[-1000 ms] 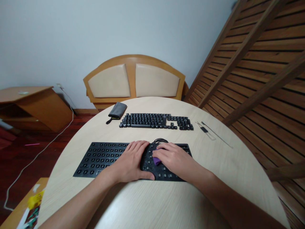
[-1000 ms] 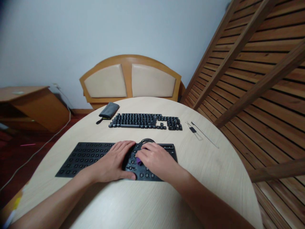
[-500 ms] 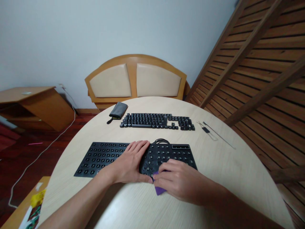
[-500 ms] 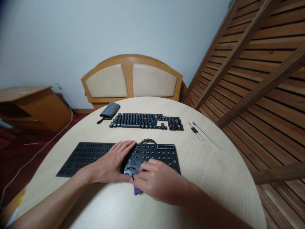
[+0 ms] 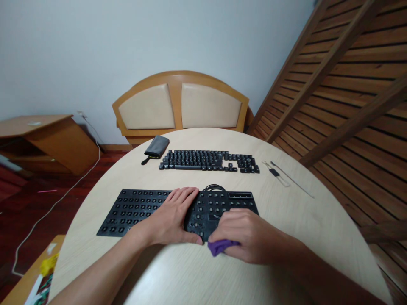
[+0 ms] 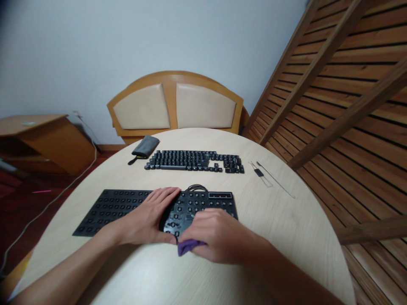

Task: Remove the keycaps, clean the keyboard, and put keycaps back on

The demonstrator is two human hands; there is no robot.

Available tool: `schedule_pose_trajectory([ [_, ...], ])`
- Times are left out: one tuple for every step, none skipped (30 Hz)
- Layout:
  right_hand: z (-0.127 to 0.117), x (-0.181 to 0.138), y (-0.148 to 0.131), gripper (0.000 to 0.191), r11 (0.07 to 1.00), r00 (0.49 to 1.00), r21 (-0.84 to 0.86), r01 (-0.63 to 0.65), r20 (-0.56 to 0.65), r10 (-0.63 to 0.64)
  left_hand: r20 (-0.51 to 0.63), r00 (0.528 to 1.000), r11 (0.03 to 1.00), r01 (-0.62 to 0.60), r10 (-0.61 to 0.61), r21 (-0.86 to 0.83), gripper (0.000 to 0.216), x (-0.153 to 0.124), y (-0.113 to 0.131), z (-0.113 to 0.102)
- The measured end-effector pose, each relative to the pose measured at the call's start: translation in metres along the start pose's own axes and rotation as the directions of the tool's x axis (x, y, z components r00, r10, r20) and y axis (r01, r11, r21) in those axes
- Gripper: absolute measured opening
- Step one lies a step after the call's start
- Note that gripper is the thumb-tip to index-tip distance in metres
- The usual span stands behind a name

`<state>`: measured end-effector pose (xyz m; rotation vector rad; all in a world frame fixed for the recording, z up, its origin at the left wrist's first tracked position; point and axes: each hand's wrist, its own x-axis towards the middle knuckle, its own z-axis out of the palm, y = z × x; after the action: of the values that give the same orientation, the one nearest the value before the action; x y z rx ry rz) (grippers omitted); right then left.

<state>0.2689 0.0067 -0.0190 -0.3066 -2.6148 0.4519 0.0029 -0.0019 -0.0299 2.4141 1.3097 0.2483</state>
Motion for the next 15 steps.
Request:
schedule_pose_trajectory([
  [-0.006, -0.002, 0.004, 0.013, 0.999, 0.998, 0.021, -0.049, -0.042, 0.049, -0.006, 1.000, 1.000, -0.004, 0.004, -0.007, 0.127, 0.000, 0.000, 0.000],
  [-0.013, -0.005, 0.008, 0.015, 0.992, 0.989, 0.024, -0.125, -0.082, 0.127, -0.009, 1.000, 1.000, -0.007, 0.007, -0.012, 0.126, 0.000, 0.000, 0.000],
  [-0.020, -0.009, 0.014, 0.016, 0.982, 0.974, 0.020, -0.188, -0.126, 0.189, -0.006, 1.000, 1.000, -0.006, 0.006, -0.012, 0.126, 0.000, 0.000, 0.000],
  [-0.027, -0.012, 0.019, 0.018, 0.969, 0.960, 0.015, -0.246, -0.134, 0.246, -0.001, 1.000, 1.000, -0.001, 0.001, -0.009, 0.126, -0.001, 0.000, 0.000],
  [-0.033, -0.016, 0.023, 0.019, 0.958, 0.948, -0.001, -0.288, -0.142, 0.285, 0.004, 1.000, 1.000, 0.004, -0.004, -0.005, 0.127, -0.001, 0.000, 0.000],
  [-0.039, -0.018, 0.027, 0.020, 0.951, 0.941, -0.009, -0.309, -0.150, 0.304, 0.007, 1.000, 1.000, 0.008, -0.008, 0.000, 0.127, -0.001, 0.000, 0.000],
  [-0.043, -0.020, 0.029, 0.020, 0.949, 0.939, -0.013, -0.316, -0.145, 0.311, 0.008, 1.000, 1.000, 0.011, -0.011, 0.004, 0.127, -0.001, 0.000, -0.001],
  [-0.045, -0.022, 0.029, 0.020, 0.951, 0.943, -0.012, -0.310, -0.132, 0.306, 0.007, 1.000, 1.000, 0.012, -0.012, 0.007, 0.126, -0.001, 0.000, -0.001],
  [-0.046, -0.022, 0.028, 0.020, 0.955, 0.949, -0.008, -0.297, -0.112, 0.294, 0.007, 1.000, 1.000, 0.012, -0.012, 0.011, 0.127, -0.001, 0.000, 0.000],
  [-0.046, -0.021, 0.026, 0.020, 0.960, 0.956, -0.006, -0.282, -0.083, 0.280, 0.009, 1.000, 1.000, 0.012, -0.012, 0.016, 0.127, -0.001, 0.000, 0.000],
  [-0.044, -0.020, 0.023, 0.020, 0.964, 0.963, -0.011, -0.267, -0.051, 0.266, 0.011, 1.000, 1.000, 0.012, -0.012, 0.021, 0.127, -0.001, 0.000, 0.000],
  [-0.042, -0.018, 0.020, 0.020, 0.966, 0.966, -0.027, -0.257, -0.016, 0.257, 0.014, 1.000, 1.000, 0.012, -0.013, 0.025, 0.128, 0.000, 0.000, 0.000],
  [-0.039, -0.016, 0.015, 0.019, 0.967, 0.967, -0.049, -0.252, 0.022, 0.253, 0.014, 1.000, 1.000, 0.011, -0.011, 0.026, 0.128, 0.000, 0.000, 0.000],
  [-0.035, -0.014, 0.011, 0.019, 0.965, 0.965, -0.078, -0.250, 0.061, 0.255, 0.012, 1.000, 1.000, 0.008, -0.008, 0.025, 0.128, 0.000, 0.000, 0.000],
  [-0.032, -0.012, 0.007, 0.019, 0.961, 0.960, -0.108, -0.253, 0.097, 0.263, 0.007, 1.000, 1.000, 0.003, -0.003, 0.021, 0.128, 0.000, -0.001, 0.000],
])
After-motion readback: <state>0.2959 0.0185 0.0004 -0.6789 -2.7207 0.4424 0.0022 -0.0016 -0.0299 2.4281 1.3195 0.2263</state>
